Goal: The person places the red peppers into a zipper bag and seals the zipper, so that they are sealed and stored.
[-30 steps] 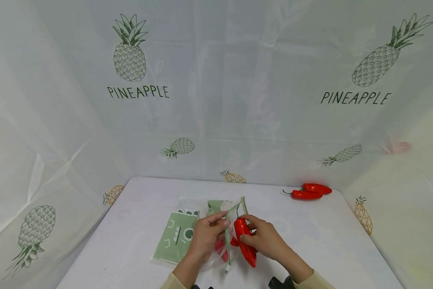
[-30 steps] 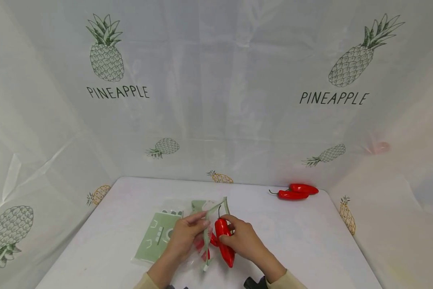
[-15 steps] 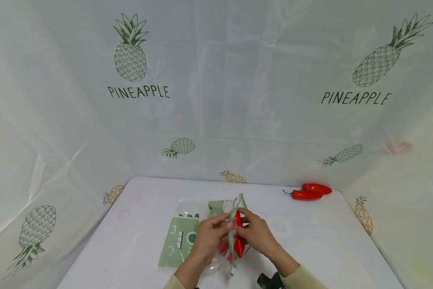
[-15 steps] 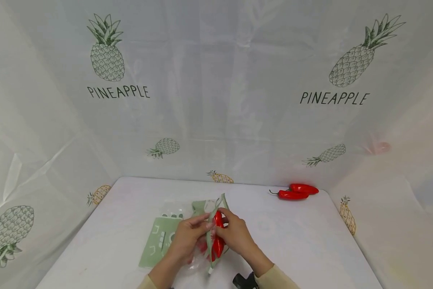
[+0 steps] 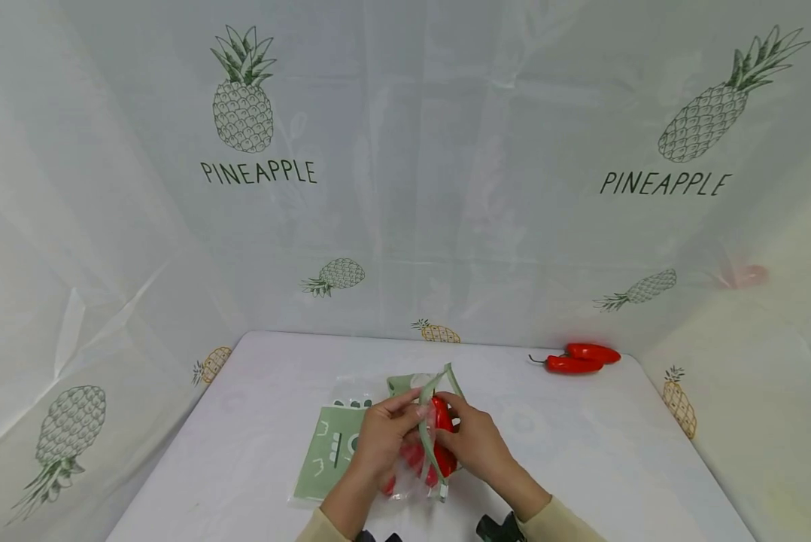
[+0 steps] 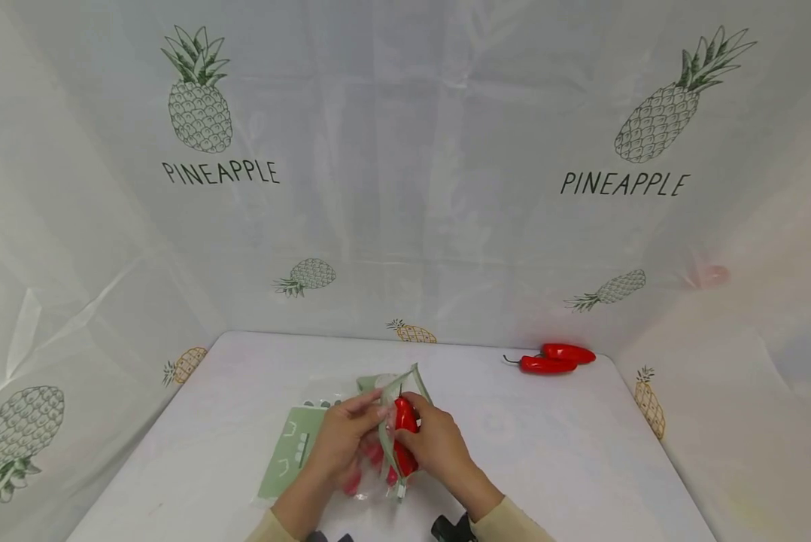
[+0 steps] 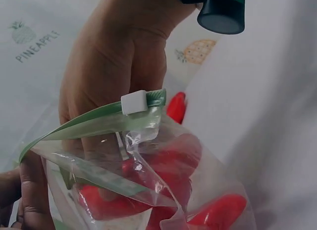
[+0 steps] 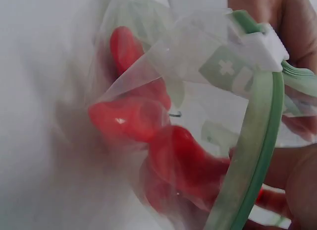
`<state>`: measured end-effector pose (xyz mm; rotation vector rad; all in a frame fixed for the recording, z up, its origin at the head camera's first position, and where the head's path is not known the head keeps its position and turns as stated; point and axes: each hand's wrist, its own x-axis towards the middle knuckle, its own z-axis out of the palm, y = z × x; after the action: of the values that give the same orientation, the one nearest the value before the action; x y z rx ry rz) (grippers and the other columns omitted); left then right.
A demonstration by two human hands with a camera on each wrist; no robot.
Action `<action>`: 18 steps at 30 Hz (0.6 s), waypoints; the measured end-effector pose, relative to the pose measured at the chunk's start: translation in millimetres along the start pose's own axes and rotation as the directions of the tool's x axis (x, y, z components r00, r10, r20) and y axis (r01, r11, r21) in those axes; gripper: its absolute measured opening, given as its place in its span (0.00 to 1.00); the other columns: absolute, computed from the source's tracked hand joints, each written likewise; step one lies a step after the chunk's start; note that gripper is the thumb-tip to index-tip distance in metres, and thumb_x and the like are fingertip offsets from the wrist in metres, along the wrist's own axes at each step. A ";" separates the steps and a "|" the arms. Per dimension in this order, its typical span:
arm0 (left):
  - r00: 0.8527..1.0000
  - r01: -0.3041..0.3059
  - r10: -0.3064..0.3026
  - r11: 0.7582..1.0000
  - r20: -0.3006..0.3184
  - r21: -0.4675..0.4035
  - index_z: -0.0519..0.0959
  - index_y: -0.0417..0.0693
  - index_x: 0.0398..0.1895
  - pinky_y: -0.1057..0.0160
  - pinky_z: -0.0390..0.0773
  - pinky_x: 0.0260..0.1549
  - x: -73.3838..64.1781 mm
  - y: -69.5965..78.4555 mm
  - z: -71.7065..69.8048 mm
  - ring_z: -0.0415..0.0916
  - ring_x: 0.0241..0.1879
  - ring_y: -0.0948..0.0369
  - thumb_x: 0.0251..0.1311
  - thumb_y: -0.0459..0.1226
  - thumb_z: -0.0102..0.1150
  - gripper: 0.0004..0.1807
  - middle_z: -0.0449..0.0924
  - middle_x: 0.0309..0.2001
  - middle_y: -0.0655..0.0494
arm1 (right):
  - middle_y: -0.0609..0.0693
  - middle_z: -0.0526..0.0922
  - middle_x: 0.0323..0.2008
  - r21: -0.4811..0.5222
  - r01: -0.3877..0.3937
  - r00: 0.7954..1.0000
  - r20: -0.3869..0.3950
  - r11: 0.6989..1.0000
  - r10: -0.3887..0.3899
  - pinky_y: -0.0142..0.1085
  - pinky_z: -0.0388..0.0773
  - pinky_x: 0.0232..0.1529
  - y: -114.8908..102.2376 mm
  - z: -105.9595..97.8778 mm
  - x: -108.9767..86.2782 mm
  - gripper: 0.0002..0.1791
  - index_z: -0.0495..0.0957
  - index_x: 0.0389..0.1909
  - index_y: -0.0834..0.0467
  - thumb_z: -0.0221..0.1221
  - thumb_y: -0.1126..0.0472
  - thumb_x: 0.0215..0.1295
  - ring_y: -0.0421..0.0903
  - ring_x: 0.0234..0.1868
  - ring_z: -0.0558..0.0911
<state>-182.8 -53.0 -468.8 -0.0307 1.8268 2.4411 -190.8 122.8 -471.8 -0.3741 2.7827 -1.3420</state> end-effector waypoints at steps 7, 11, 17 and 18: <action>1.000 0.004 -0.004 1.000 -0.002 -0.030 0.80 0.34 0.66 0.68 0.88 0.36 -0.5 1.0 0.0 0.85 0.37 0.65 0.69 0.28 0.66 0.22 0.85 0.36 0.57 | 0.59 0.88 0.50 -0.055 0.054 0.996 0.068 0.997 -0.050 0.32 0.85 0.27 -3.0 1.9 -1.5 0.33 0.74 0.71 0.59 0.70 0.55 0.67 0.45 0.38 0.89; 1.000 0.012 -0.012 1.000 0.007 -0.023 0.81 0.34 0.65 0.67 0.89 0.38 -2.9 -0.3 1.3 0.86 0.37 0.64 0.67 0.28 0.68 0.23 0.85 0.38 0.55 | 0.59 0.88 0.48 -0.058 0.018 1.000 -0.008 0.998 -0.018 0.31 0.84 0.25 -5.4 3.3 -1.4 0.34 0.74 0.70 0.60 0.71 0.54 0.67 0.44 0.36 0.89; 1.000 0.006 -0.005 0.999 0.015 -0.041 0.80 0.33 0.65 0.67 0.89 0.38 -2.2 -2.7 0.3 0.86 0.36 0.64 0.67 0.27 0.67 0.23 0.86 0.38 0.54 | 0.58 0.88 0.49 0.001 0.002 0.999 -0.033 1.000 -0.002 0.33 0.87 0.28 -6.4 6.9 -3.0 0.32 0.74 0.70 0.60 0.70 0.55 0.70 0.47 0.39 0.90; 1.000 0.002 -0.001 0.999 0.014 -0.051 0.80 0.33 0.65 0.67 0.89 0.37 -1.5 -2.3 -0.6 0.86 0.36 0.64 0.68 0.27 0.67 0.23 0.86 0.38 0.54 | 0.57 0.89 0.49 -0.003 0.009 1.000 -0.027 1.000 -0.009 0.34 0.87 0.30 -6.1 7.4 -3.4 0.31 0.74 0.70 0.59 0.69 0.55 0.70 0.47 0.41 0.90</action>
<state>-181.1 -53.0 -471.0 -0.0194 1.7587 2.4799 -185.3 114.3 -472.0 -0.3716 2.8080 -1.3559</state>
